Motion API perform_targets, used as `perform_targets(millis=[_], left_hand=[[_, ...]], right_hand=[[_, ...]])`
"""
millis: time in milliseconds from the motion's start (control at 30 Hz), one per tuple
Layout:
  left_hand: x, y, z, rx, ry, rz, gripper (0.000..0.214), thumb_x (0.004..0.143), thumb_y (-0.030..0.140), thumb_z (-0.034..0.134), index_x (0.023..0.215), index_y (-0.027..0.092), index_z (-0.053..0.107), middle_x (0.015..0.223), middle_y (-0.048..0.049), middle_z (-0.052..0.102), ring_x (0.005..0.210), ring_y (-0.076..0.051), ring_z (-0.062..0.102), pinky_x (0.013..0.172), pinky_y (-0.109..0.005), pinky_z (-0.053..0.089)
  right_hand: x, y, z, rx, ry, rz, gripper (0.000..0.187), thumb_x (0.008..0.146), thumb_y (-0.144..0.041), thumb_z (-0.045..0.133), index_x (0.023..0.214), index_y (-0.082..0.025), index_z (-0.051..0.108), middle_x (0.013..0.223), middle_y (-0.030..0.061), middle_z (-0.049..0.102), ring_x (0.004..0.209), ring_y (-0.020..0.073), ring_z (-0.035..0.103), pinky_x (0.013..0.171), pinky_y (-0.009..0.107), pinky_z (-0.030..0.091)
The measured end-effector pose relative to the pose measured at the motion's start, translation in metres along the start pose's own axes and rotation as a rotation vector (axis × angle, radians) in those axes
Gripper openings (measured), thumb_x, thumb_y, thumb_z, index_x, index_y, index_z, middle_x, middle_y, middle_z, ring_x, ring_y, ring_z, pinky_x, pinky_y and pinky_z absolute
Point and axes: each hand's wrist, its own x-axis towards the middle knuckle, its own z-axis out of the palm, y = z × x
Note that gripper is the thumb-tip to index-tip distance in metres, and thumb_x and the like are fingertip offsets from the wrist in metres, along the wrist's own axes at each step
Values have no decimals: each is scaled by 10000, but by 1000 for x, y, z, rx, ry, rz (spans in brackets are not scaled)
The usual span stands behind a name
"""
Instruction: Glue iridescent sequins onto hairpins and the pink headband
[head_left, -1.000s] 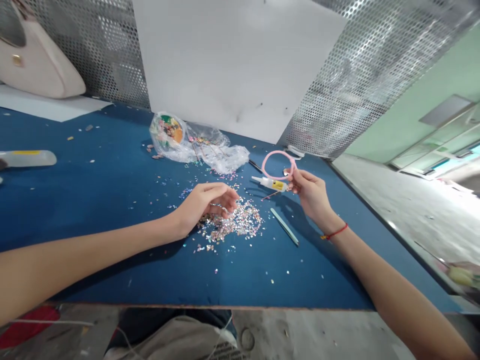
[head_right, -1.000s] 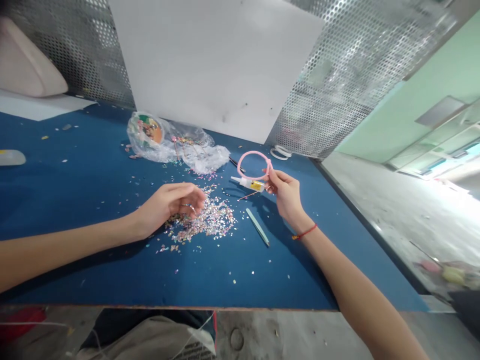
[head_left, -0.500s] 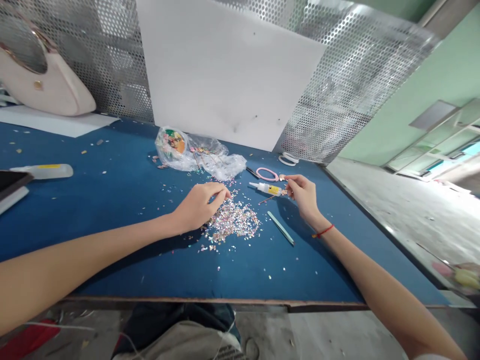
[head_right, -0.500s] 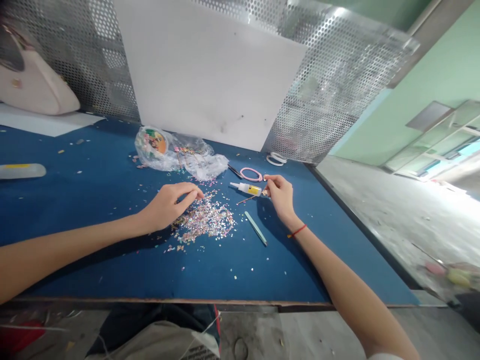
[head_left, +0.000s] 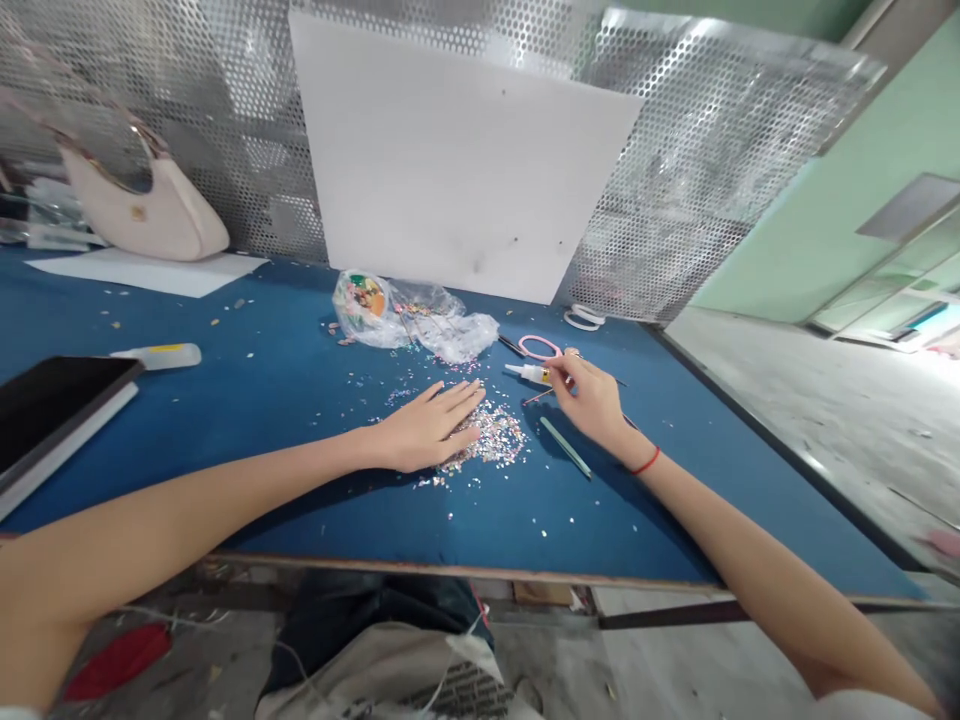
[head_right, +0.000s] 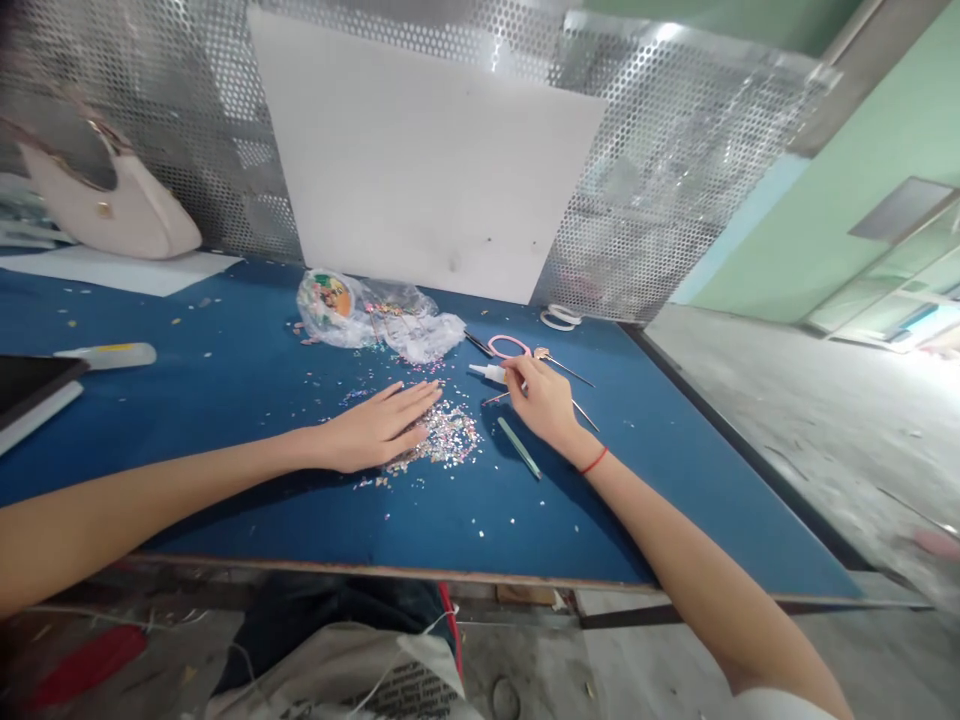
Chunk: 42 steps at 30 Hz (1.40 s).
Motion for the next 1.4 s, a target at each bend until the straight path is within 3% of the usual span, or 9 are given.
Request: perform_targets(millis=[200, 500, 667, 900, 1033, 1233, 1400], left_hand=[[-3, 12, 2, 24, -60, 126, 740, 967, 596, 181, 1541, 138, 84, 1604, -72, 92, 1482, -199, 52, 1209, -356, 26], [-8, 34, -4, 22, -131, 296, 625, 997, 496, 230, 1542, 224, 91, 1599, 0, 116, 1481, -158, 56, 1207, -356, -18], [-9, 38, -6, 53, -153, 394, 546, 1014, 421, 206, 1530, 243, 186, 1591, 34, 164, 1477, -136, 76, 1206, -318, -23], [-2, 32, 1, 64, -113, 334, 563, 1015, 401, 179, 1533, 178, 171, 1591, 8, 172, 1476, -123, 71, 1208, -288, 2], [1, 23, 3, 105, -89, 285, 564, 1016, 401, 156, 1528, 167, 190, 1594, -5, 164, 1478, -142, 71, 1209, -324, 9], [9, 1, 1, 121, -75, 102, 570, 1006, 420, 166, 1536, 210, 149, 1602, 0, 117, 1481, -171, 52, 1205, -380, 16], [8, -5, -3, 69, -38, 76, 593, 1005, 450, 152, 1534, 183, 150, 1605, -25, 114, 1484, -201, 23, 1205, -453, 2]], right_hand=[[-1, -4, -2, 3, -24, 0, 207, 917, -229, 445, 975, -194, 640, 846, 66, 703, 641, 175, 619, 646, 295, 448], [1, 0, -1, -22, -23, -13, 217, 927, -239, 425, 961, -182, 631, 822, 72, 690, 645, 184, 618, 640, 295, 441], [1, 1, 0, -28, -30, -32, 209, 932, -247, 425, 937, -177, 623, 790, 71, 683, 650, 188, 620, 636, 291, 437], [-1, 3, 2, -30, -40, -34, 213, 935, -245, 421, 938, -189, 627, 798, 67, 683, 655, 185, 614, 634, 290, 432], [-1, 4, 2, -22, -40, -37, 220, 937, -253, 420, 938, -186, 629, 800, 68, 683, 651, 183, 615, 622, 291, 431], [-1, 3, 3, -5, -59, -15, 205, 918, -259, 449, 942, -191, 641, 766, 62, 689, 636, 191, 620, 634, 302, 437], [-1, 3, 3, -3, -60, -21, 210, 915, -256, 447, 935, -186, 644, 785, 70, 700, 625, 189, 617, 627, 305, 437]])
